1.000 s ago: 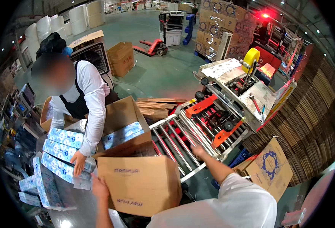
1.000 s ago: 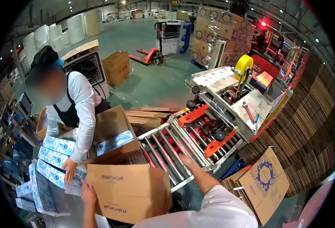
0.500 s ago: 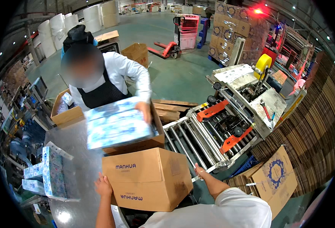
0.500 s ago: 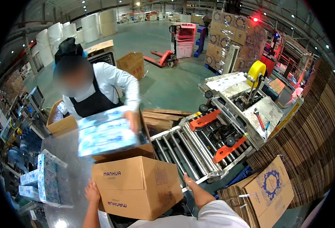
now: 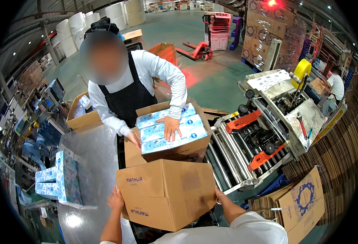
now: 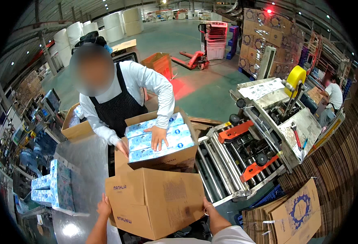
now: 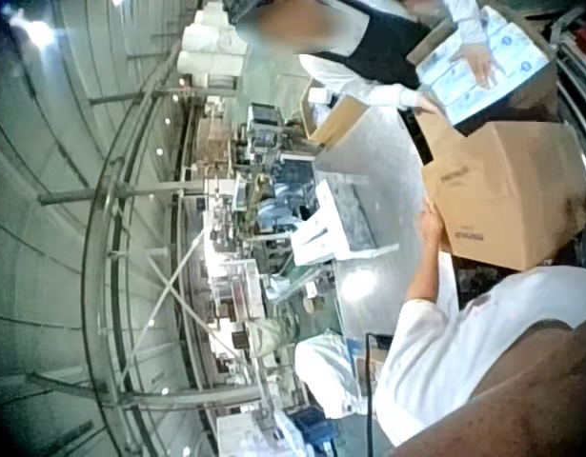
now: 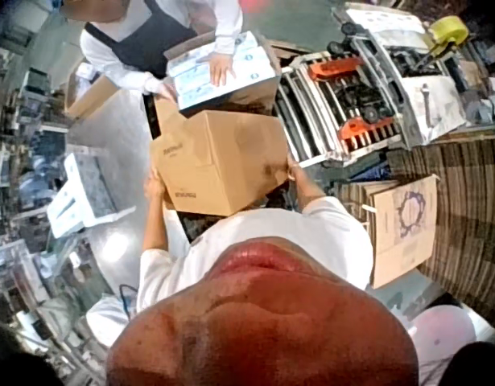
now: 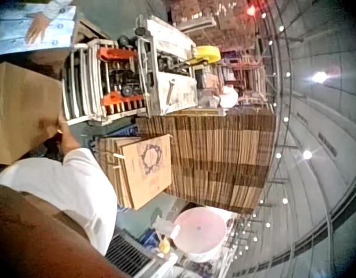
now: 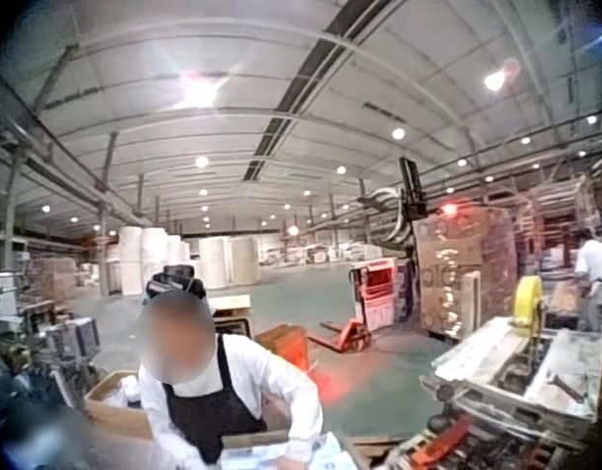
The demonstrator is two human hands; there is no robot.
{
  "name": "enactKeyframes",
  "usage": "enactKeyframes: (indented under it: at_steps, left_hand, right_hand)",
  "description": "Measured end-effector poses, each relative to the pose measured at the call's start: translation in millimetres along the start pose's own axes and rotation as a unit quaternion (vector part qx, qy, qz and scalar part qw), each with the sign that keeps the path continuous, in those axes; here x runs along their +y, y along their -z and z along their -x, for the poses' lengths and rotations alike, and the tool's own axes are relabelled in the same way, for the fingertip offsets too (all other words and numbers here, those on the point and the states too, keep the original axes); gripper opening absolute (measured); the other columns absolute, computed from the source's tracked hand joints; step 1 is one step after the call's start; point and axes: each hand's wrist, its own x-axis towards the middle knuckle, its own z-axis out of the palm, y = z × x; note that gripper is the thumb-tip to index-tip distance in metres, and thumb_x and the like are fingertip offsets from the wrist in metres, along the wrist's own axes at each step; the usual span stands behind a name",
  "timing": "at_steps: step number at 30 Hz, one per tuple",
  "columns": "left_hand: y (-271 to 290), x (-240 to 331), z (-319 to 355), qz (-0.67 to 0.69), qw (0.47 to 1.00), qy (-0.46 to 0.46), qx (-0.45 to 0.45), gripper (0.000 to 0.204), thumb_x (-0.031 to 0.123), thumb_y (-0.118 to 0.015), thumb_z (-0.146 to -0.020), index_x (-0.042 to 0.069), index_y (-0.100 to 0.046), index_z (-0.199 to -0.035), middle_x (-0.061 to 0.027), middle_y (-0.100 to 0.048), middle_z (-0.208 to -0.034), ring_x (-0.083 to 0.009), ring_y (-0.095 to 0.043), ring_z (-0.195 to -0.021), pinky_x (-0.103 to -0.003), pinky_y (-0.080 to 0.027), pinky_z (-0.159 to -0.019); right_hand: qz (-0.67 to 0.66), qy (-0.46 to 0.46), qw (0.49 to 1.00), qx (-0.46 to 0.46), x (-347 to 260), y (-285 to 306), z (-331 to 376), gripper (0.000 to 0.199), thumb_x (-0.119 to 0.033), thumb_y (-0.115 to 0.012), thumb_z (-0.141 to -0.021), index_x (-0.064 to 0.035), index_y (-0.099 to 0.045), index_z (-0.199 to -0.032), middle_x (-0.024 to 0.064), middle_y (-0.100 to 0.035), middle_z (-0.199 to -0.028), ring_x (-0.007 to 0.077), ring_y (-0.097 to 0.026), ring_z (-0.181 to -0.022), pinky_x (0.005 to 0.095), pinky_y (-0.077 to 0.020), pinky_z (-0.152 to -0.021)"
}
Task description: The person picks up cardboard boxes from a stack, opens them, and places bundles of plastic-wrapped items into the boxes before moving them onto a conveyor belt.
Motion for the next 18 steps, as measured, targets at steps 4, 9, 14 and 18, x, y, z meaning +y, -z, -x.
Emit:
enactKeyframes:
  at_steps: [4, 9, 14, 18]
  left_hand:
    - [-71, -24, -47, 0.486, 0.842, -0.116, -0.205, 0.056, 0.049, -0.027, -0.091, 0.014, -0.031, -0.134, -0.0123, -0.047, -0.125, -0.0311, -0.040, -0.115, -0.056, -0.033, -0.088]
    - [-16, 96, 48, 0.585, 0.726, 0.007, -0.360, 0.059, 0.052, -0.024, -0.090, 0.011, -0.043, -0.127, -0.0117, -0.040, -0.131, -0.0315, -0.037, -0.118, -0.054, -0.032, -0.090]
    - [19, 108, 86, 0.657, 0.593, -0.095, -0.455, 0.068, 0.058, -0.031, -0.086, 0.013, -0.023, -0.137, -0.0106, -0.027, -0.139, -0.0277, -0.026, -0.127, -0.053, -0.030, -0.093]
    - [54, 126, 110, 0.468, 0.785, -0.382, -0.140, 0.082, 0.023, -0.060, -0.079, 0.011, -0.007, -0.140, -0.0262, -0.018, -0.138, -0.0381, -0.031, -0.122, -0.039, -0.029, -0.099]
  right_hand:
    - [0.213, 0.206, 0.953, -0.058, -64, 82, 17, 0.057, -0.054, -0.055, -0.078, -0.0007, -0.061, -0.096, 0.0069, -0.062, -0.089, 0.0170, -0.054, -0.080, 0.0355, -0.0447, -0.070]
    - [0.051, 0.297, 0.933, -0.195, -204, 110, 257, 0.022, -0.020, -0.059, -0.083, 0.0003, -0.062, -0.091, 0.0061, -0.065, -0.083, 0.0125, -0.062, -0.073, 0.0253, -0.0500, -0.067]
    - [0.451, 0.348, 0.782, -0.250, -186, -21, 339, 0.022, -0.019, -0.059, -0.083, -0.0036, -0.061, -0.099, 0.0021, -0.063, -0.080, 0.0086, -0.055, -0.067, 0.0265, -0.0457, -0.059]
    - [0.337, 0.469, 0.660, -0.481, -100, -139, 368, 0.035, -0.035, -0.055, -0.084, -0.0010, -0.056, -0.092, 0.0161, -0.055, -0.087, 0.0237, -0.054, -0.076, 0.0343, -0.0423, -0.069]
